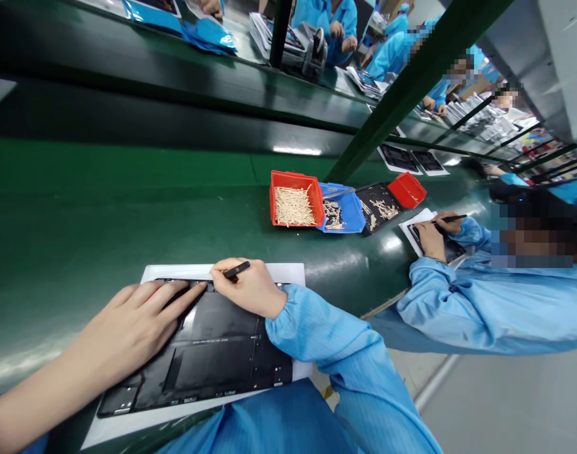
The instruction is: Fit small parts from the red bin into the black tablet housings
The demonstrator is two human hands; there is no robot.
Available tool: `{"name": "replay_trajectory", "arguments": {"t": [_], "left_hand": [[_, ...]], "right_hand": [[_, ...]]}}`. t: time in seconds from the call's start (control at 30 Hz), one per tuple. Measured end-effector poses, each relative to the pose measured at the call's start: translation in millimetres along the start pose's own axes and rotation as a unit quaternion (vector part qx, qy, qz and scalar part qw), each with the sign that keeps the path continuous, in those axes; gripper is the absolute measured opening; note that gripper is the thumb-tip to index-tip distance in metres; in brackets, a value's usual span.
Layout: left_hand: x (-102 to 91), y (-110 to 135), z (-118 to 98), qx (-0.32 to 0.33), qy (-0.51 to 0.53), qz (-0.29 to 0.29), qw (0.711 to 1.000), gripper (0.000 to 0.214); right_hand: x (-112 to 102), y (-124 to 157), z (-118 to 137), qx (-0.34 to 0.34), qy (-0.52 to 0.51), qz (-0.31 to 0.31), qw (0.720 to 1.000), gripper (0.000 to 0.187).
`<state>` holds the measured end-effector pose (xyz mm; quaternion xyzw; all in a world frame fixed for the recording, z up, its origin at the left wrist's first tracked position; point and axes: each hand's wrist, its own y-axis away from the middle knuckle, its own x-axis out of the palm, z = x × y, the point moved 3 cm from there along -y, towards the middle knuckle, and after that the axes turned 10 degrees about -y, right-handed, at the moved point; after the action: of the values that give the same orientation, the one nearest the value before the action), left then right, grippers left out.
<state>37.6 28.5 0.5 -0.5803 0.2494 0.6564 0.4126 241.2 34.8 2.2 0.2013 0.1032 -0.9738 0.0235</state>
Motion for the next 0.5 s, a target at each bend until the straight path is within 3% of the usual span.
{"name": "replay_trajectory", "arguments": {"t": [0.33, 0.5], "left_hand": [[-2.5, -4, -3, -0.011, -0.005, -0.019, 1.000, 0.050], [-3.5, -2, -5, -0.006, -0.012, -0.038, 0.999, 0.049]], "right_hand": [[-1, 1, 9, -0.034, 0.077, 0.035, 0.996, 0.017], [-1, 6, 21, -0.117, 0.097, 0.054, 0.987, 0.022]]}}
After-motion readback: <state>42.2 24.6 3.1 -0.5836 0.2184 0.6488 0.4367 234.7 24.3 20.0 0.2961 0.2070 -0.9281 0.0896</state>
